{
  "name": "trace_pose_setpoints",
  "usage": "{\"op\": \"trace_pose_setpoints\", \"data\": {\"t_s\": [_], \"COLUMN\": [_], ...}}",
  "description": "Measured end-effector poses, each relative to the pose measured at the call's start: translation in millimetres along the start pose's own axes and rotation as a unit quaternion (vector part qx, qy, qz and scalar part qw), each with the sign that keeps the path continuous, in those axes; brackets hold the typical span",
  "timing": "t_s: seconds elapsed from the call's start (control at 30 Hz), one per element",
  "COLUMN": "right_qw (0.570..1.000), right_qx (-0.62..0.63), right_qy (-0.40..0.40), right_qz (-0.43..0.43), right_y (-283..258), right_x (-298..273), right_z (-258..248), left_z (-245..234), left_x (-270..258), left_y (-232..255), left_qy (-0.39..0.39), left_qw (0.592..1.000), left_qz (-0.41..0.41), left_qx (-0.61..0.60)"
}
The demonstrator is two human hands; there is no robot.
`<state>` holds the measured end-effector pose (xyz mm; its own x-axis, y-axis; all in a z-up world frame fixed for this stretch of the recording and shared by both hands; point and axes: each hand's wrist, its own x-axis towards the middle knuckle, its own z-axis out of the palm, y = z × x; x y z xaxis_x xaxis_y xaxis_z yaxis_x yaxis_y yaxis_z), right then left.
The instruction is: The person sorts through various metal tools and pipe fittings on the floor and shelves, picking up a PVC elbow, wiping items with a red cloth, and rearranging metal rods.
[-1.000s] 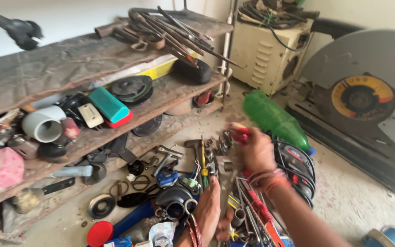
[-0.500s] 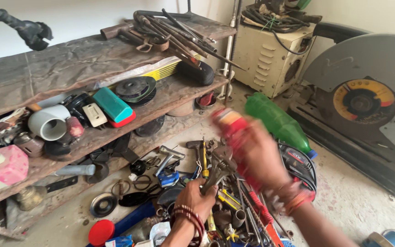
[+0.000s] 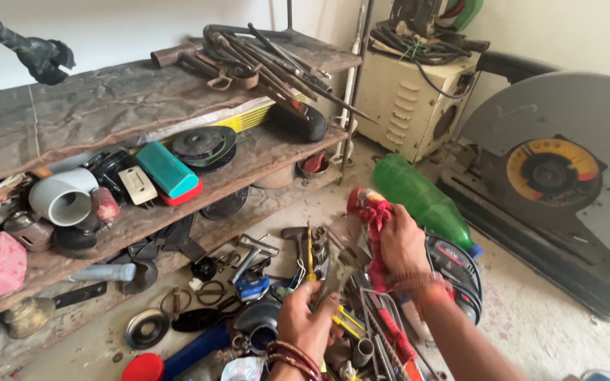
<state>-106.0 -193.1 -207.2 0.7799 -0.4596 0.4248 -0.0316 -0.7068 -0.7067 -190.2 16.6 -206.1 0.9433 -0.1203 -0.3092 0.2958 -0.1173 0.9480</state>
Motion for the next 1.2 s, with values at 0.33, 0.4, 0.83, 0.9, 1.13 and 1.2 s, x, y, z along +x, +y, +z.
{"op": "trace_pose_setpoints", "data": {"t_s": [0.33,0.4,0.83,0.9,1.13,1.2], "right_qw": [0.984,0.982,0.965,0.956,0.924,0.924], "right_qx": [-0.001,-0.044,0.202,0.235,0.318,0.321], "right_qy": [-0.165,-0.158,-0.111,-0.12,-0.162,-0.167], "right_qz": [-0.06,-0.091,0.124,0.131,0.138,0.124], "right_y": [-12.8,25.3,11.3,1.8,-15.3,-29.8], "right_x": [-166.5,-162.4,-74.6,-54.8,-1.3,19.3], "right_z": [13.6,10.6,34.0,41.3,4.5,-16.6], "left_z": [-10.2,-21.4,-13.7,-8.3,-3.6,-1.6], "left_x": [83.3,85.1,59.0,55.9,63.5,73.4], "left_y": [-25.4,-18.1,57.4,78.5,139.6,155.3], "left_qy": [0.047,0.053,-0.056,-0.088,-0.152,-0.169], "left_qw": [0.912,0.892,0.863,0.857,0.912,0.917], "left_qz": [0.058,0.063,0.135,0.148,0.182,0.259], "left_qx": [-0.403,-0.444,-0.483,-0.487,-0.335,-0.252]}}
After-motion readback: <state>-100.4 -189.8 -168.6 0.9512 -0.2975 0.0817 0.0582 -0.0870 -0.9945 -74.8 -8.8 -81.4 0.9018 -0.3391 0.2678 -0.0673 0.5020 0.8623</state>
